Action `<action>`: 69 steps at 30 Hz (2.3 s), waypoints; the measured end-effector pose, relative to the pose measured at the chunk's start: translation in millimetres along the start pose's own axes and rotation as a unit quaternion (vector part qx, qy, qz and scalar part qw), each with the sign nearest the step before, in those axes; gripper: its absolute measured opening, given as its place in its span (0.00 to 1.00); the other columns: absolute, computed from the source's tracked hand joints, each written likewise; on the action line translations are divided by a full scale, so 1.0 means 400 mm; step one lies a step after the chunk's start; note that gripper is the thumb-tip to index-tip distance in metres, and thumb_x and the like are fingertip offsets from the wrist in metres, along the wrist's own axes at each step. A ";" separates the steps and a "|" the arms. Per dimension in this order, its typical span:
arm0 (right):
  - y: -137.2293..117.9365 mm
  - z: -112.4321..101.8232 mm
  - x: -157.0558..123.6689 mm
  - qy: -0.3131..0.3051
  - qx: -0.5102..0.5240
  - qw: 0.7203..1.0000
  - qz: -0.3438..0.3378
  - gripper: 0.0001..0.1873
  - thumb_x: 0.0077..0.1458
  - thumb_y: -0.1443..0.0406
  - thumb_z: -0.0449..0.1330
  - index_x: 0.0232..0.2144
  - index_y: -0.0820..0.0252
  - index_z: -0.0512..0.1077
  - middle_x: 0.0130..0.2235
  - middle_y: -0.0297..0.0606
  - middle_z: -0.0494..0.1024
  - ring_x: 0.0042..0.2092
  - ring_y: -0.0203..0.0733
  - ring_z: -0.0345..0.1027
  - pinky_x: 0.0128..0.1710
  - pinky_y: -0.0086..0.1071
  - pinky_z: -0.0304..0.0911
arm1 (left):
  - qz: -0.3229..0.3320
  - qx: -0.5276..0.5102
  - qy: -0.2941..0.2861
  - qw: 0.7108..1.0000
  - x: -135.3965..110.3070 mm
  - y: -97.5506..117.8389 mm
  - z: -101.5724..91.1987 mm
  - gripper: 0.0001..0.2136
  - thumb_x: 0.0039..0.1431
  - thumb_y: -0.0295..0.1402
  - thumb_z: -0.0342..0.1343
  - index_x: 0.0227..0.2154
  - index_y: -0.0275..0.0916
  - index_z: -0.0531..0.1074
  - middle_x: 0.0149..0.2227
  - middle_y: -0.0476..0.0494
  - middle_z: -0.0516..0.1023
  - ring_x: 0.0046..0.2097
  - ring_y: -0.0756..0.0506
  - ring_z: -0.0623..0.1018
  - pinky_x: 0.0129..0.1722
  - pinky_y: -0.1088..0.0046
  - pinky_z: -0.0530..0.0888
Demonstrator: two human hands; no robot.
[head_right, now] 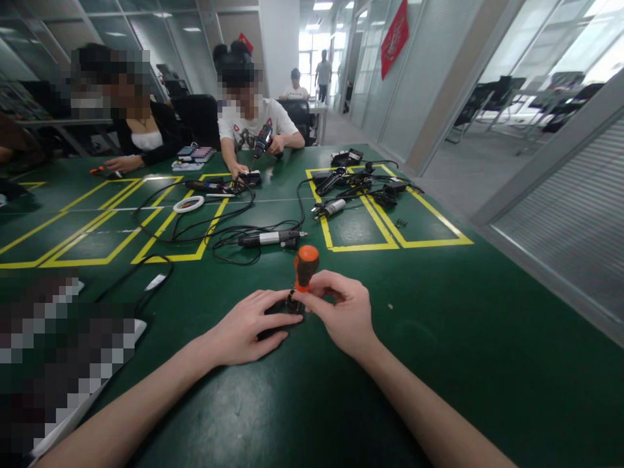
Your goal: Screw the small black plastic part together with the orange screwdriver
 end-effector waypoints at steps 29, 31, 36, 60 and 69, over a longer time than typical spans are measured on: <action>0.007 0.005 0.002 -0.076 -0.033 0.996 -0.038 0.17 0.66 0.60 0.60 0.25 0.57 0.79 0.31 0.39 0.78 0.30 0.40 0.72 0.29 0.34 0.70 | 0.000 -0.004 0.001 1.000 0.000 0.000 0.002 0.17 0.67 0.31 0.58 0.57 0.46 0.77 0.66 0.34 0.69 0.59 0.37 0.75 0.59 0.54 0.74; 0.001 0.006 0.002 -0.066 -0.033 0.996 -0.047 0.13 0.63 0.61 0.63 0.27 0.55 0.82 0.33 0.39 0.80 0.32 0.41 0.74 0.31 0.35 0.73 | 0.001 -0.006 0.002 1.000 0.001 0.000 0.001 0.17 0.67 0.31 0.57 0.57 0.45 0.77 0.67 0.33 0.68 0.60 0.37 0.75 0.59 0.54 0.73; -0.004 0.002 0.001 -0.025 -0.037 0.998 -0.036 0.06 0.53 0.62 0.72 0.27 0.56 0.81 0.27 0.35 0.82 0.27 0.40 0.74 0.29 0.34 0.74 | 0.004 -0.007 0.004 1.000 0.001 0.001 0.000 0.17 0.67 0.31 0.57 0.57 0.45 0.77 0.67 0.34 0.68 0.60 0.37 0.75 0.59 0.55 0.73; -0.005 0.005 0.000 -0.031 -0.013 0.997 -0.064 0.08 0.55 0.69 0.68 0.24 0.58 0.78 0.28 0.35 0.80 0.27 0.37 0.72 0.27 0.30 0.70 | 0.008 -0.004 0.006 1.000 0.002 0.001 0.001 0.17 0.67 0.32 0.56 0.57 0.45 0.77 0.66 0.33 0.69 0.60 0.37 0.75 0.58 0.55 0.74; 0.010 0.008 -0.002 -0.047 0.039 0.998 -0.005 0.01 0.54 0.69 0.69 0.32 0.59 0.81 0.24 0.33 0.79 0.23 0.35 0.72 0.23 0.29 0.72 | 0.006 -0.003 0.001 1.000 0.003 0.002 0.001 0.17 0.67 0.31 0.57 0.57 0.45 0.77 0.66 0.33 0.69 0.60 0.37 0.75 0.59 0.54 0.73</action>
Point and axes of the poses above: each hand's wrist, its own x-axis towards the middle knuckle, its own z-axis out of the palm, y = z × x, the point moved 4 cm from there along x, towards the middle knuckle
